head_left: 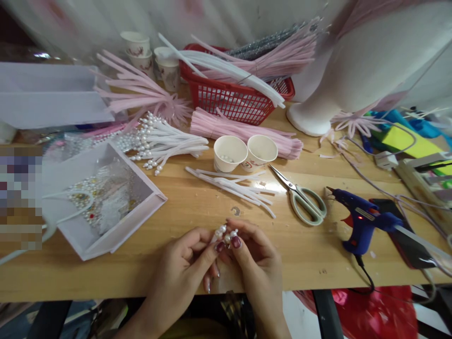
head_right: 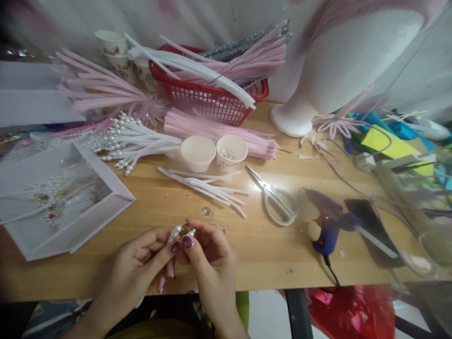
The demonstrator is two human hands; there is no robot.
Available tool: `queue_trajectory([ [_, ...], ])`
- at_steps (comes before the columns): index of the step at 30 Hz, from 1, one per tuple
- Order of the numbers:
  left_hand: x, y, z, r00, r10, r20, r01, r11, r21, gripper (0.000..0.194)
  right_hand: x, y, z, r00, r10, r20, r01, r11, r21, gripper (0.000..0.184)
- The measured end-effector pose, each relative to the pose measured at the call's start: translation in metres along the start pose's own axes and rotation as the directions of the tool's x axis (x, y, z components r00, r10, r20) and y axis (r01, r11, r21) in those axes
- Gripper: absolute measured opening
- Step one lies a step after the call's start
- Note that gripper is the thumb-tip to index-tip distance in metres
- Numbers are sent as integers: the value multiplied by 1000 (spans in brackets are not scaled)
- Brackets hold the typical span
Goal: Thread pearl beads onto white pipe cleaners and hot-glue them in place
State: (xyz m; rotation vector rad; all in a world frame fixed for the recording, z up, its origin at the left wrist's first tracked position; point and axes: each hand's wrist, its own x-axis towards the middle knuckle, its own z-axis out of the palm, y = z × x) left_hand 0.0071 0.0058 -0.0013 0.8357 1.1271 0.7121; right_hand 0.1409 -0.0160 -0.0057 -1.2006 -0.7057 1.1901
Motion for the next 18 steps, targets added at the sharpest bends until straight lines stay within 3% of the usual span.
queue_trajectory([
  [4, -2, 0, -1, 998, -7, 59, 3, 998, 70, 31, -1, 0, 1, 1000, 22, 15, -22, 1000, -6, 9],
  [13, -3, 0, -1, 999, 11, 46, -16, 993, 114, 23, -3, 4, -1, 1000, 22, 5, -22, 999, -28, 6],
  [16, -2, 0, -1, 999, -9, 52, 4, 996, 84, 28, -5, 6, -5, 1000, -15, -3, 15, 996, -85, 12],
  [18, 0, -2, -2, 999, -18, 41, 15, 997, 71, 34, -6, 4, -16, 991, -102, -87, 87, 982, -165, 18],
])
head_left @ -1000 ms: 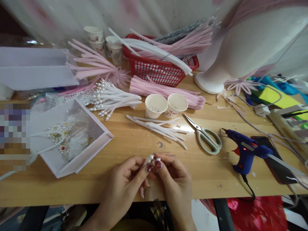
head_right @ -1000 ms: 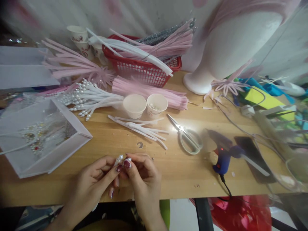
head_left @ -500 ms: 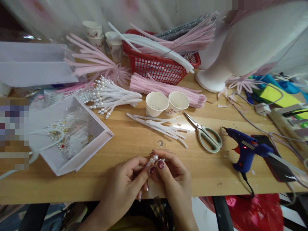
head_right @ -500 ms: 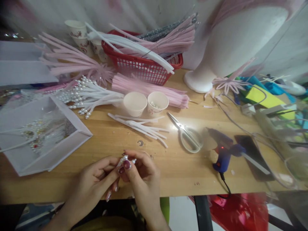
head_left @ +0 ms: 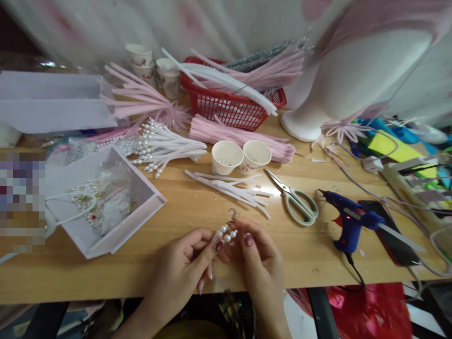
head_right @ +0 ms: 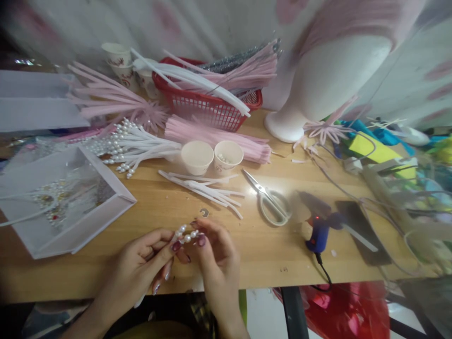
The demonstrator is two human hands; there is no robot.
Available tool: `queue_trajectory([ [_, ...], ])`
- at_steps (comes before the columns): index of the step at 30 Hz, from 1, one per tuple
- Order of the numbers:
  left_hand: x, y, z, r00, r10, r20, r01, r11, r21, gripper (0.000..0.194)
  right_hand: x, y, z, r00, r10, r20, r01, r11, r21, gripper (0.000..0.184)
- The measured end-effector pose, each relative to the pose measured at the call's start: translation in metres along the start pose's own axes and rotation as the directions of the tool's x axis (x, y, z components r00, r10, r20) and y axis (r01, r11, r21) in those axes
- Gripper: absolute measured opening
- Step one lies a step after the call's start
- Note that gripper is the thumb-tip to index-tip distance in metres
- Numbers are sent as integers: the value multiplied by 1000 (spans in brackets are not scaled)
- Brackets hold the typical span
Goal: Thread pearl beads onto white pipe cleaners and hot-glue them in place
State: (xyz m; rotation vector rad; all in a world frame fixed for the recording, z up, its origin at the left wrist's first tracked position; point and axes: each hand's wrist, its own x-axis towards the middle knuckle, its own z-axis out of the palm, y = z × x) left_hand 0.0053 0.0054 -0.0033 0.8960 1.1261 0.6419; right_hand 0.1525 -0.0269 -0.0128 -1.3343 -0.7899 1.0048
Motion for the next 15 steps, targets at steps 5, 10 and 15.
queue_trajectory([
  [5, 3, -4, -1, 998, 22, -62, -21, 1000, 3, 45, 15, -14, -68, 482, -591, -647, 376, 807, -456, 25],
  [10, 3, -11, -9, 995, 100, -28, -97, 992, 75, 49, 43, -28, -149, 508, -597, -621, -43, 702, -711, 70],
  [15, -4, -19, -27, 879, 476, -27, -437, 828, 351, 35, 75, -34, -174, 761, -453, -465, -88, 637, -765, 44],
])
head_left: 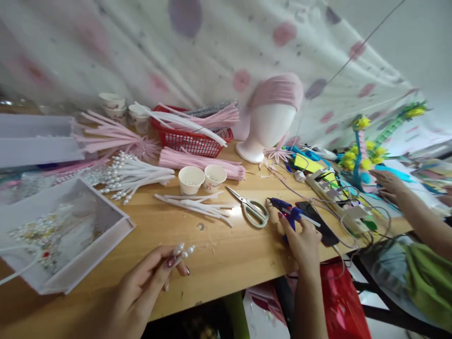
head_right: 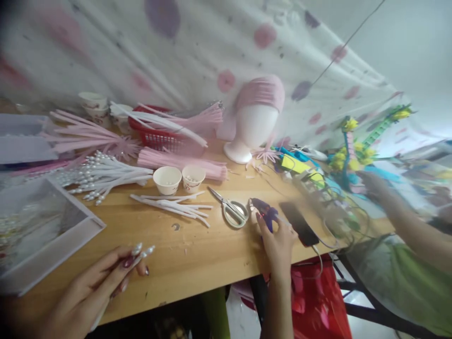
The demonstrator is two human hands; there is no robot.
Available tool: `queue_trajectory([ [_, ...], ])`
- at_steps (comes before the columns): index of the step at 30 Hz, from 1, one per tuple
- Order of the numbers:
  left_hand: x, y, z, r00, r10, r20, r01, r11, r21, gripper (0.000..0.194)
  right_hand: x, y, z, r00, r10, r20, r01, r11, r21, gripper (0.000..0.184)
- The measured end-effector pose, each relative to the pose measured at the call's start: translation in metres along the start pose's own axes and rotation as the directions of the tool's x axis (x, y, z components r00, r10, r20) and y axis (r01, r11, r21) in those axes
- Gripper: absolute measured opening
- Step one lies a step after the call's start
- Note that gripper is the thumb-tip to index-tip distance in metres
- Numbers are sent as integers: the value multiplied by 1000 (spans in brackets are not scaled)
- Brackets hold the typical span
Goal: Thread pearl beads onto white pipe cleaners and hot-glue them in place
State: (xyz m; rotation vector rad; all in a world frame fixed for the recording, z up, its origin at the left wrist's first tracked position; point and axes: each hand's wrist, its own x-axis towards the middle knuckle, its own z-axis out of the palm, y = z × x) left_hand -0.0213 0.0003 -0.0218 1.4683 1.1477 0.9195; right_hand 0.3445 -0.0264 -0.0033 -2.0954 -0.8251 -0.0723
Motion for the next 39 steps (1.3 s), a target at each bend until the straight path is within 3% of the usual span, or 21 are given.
queue_trajectory([
  [2, -2, -1, -8, 958, 259, -125, -231, 952, 200, 24, 9, -5, 4, 996, -22, 91, 17, 998, 59, 34],
  [4, -1, -1, -15, 846, 506, -167, -412, 820, 398, 18, 13, -11, 3, 992, -33, 119, 18, 992, 124, 35],
  [6, 2, 0, -19, 749, 648, -136, -503, 691, 520, 19, 10, -15, -3, 990, -28, 135, 2, 982, 190, 42],
  [8, 4, 0, -21, 720, 685, -110, -509, 629, 587, 18, -2, -18, -10, 979, -28, 203, -26, 965, 259, 49],
  [12, 4, 1, -20, 716, 694, -70, -487, 568, 663, 16, -56, -27, -10, 894, -71, 442, -115, 919, 378, 63],
  [16, 1, 0, -18, 735, 678, -9, -471, 520, 713, 25, -111, -37, 5, 768, -81, 635, -287, 844, 454, 57],
  [19, 0, 0, -16, 764, 645, 20, -448, 508, 735, 28, -130, -42, 14, 706, -82, 704, -330, 840, 430, 53],
  [23, 0, 2, -12, 801, 598, -36, -405, 585, 702, 28, -132, -46, 19, 622, -121, 773, -384, 813, 437, 54],
  [28, 1, 5, -11, 817, 575, -35, -409, 622, 668, 28, -131, -48, 18, 631, -103, 769, -372, 830, 416, 50],
  [32, 1, 6, -12, 831, 556, -17, -405, 624, 668, 29, -129, -56, 16, 591, -166, 790, -366, 817, 446, 57],
  [39, 2, 9, -13, 848, 531, 5, -398, 629, 668, 29, -128, -65, 11, 581, -126, 804, -357, 848, 391, 53],
])
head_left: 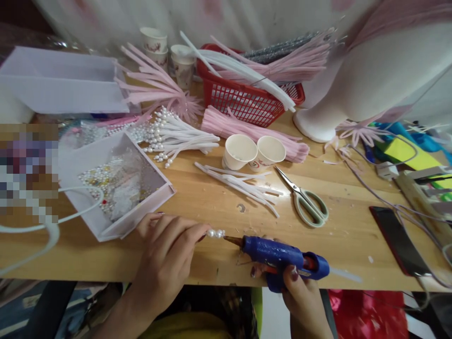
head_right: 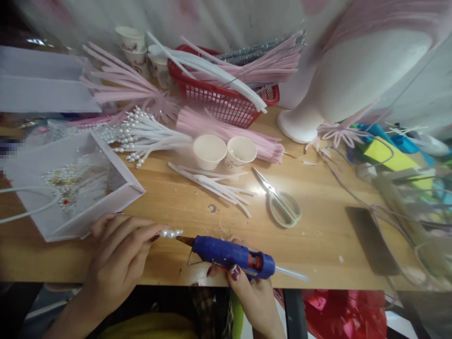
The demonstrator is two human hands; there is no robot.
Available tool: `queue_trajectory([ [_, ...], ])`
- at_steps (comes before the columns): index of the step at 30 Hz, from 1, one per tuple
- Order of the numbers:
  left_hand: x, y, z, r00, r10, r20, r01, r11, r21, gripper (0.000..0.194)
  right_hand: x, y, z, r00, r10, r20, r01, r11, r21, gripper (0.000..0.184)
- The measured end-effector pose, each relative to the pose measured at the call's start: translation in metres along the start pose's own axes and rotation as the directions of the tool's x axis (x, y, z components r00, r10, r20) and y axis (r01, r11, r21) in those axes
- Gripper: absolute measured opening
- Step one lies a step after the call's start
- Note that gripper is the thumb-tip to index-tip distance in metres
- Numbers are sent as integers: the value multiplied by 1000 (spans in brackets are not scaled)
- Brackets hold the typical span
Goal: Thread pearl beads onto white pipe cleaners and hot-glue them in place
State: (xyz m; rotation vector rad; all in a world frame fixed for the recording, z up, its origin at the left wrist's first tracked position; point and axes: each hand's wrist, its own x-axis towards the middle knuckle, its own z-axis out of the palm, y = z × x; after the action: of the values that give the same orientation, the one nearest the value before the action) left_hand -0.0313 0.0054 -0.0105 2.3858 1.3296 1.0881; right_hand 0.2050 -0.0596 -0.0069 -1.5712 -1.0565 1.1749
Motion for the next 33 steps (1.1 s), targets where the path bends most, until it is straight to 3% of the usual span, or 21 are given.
queue_trajectory([
  [3, 0, 0, 0, 1000, -8, -2, 8, 1000, -8, 30, 0, 2, -1, 1000, -5, 21, 4, 1000, 20, 60],
  [10, 1, 1, -1, 1000, -6, 2, 6, 1000, -16, 30, 5, -6, 1, 991, -30, 130, 20, 997, 77, 55],
  [15, -1, 0, -1, 1000, 4, 5, -4, 1000, -17, 32, 7, -8, -1, 997, -14, 80, 15, 1000, -12, 51],
  [18, -2, -1, 0, 1000, 3, 12, -2, 1000, -15, 33, 9, -6, -2, 990, -55, 127, 54, 998, 13, 50],
  [22, -3, 0, 1, 1000, -5, -7, 5, 1000, -26, 31, 8, -7, 0, 998, -26, 64, 24, 999, 29, 49],
  [28, -3, -1, 2, 1000, 3, -22, -4, 1000, -31, 29, 6, -9, -5, 993, -13, 121, 23, 996, -86, 48],
  [33, -3, -2, 2, 1000, 8, 10, -7, 994, -112, 29, 9, -2, -12, 981, -39, 188, 52, 997, -63, 49],
])
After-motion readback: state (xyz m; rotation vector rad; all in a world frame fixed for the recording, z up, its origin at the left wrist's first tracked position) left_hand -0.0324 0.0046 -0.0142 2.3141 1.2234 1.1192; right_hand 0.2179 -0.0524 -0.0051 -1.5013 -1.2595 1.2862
